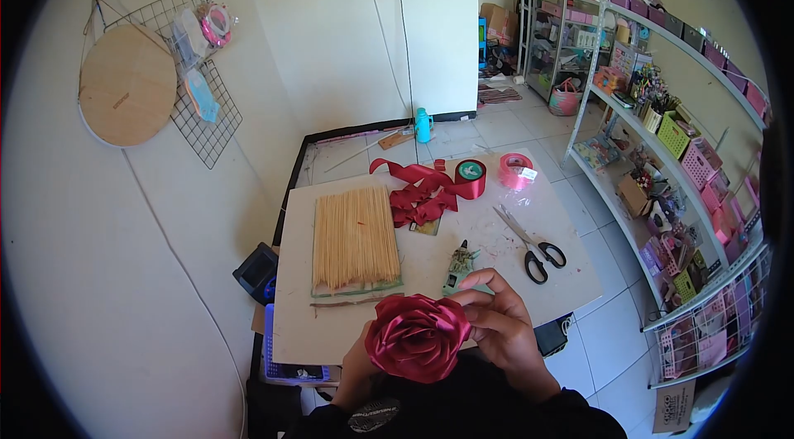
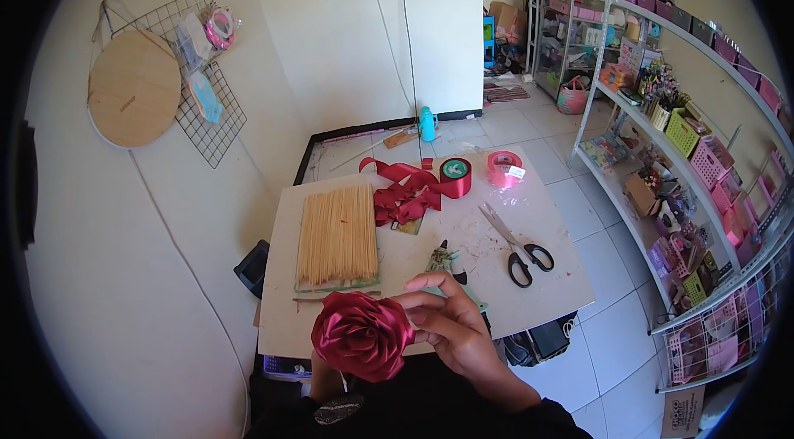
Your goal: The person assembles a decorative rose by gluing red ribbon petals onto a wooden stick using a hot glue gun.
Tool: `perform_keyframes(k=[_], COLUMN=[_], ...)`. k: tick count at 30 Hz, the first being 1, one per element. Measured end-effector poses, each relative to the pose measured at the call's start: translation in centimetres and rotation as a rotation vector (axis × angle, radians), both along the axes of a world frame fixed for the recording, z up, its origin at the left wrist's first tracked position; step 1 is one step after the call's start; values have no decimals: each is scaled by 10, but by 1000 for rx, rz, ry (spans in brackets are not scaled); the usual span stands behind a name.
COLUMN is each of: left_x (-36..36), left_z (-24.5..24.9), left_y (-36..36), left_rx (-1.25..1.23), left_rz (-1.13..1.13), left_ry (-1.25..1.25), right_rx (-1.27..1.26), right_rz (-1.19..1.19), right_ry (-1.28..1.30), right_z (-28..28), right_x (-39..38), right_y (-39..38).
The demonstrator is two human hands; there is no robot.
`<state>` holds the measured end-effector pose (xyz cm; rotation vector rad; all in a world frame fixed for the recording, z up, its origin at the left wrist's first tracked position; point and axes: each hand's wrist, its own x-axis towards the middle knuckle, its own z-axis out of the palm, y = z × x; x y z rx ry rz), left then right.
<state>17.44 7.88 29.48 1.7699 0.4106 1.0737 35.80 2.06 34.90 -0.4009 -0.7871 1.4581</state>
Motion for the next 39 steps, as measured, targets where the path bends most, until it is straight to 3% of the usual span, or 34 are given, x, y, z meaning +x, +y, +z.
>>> perform_keyframes(k=[25, 34, 39], left_x=[-1, 3, 7], left_z=[-2, -3, -4], left_y=[-1, 0, 2], left_rx=[-3, 12, 25], left_rz=[-18, -38, -51], left_ry=[26, 39, 48], right_rx=[-62, 139, 257], right_rz=[22, -25, -175], right_ry=[-47, -181, -415], right_z=[4, 2, 0], right_x=[0, -2, -1], right_y=[-4, 2, 1])
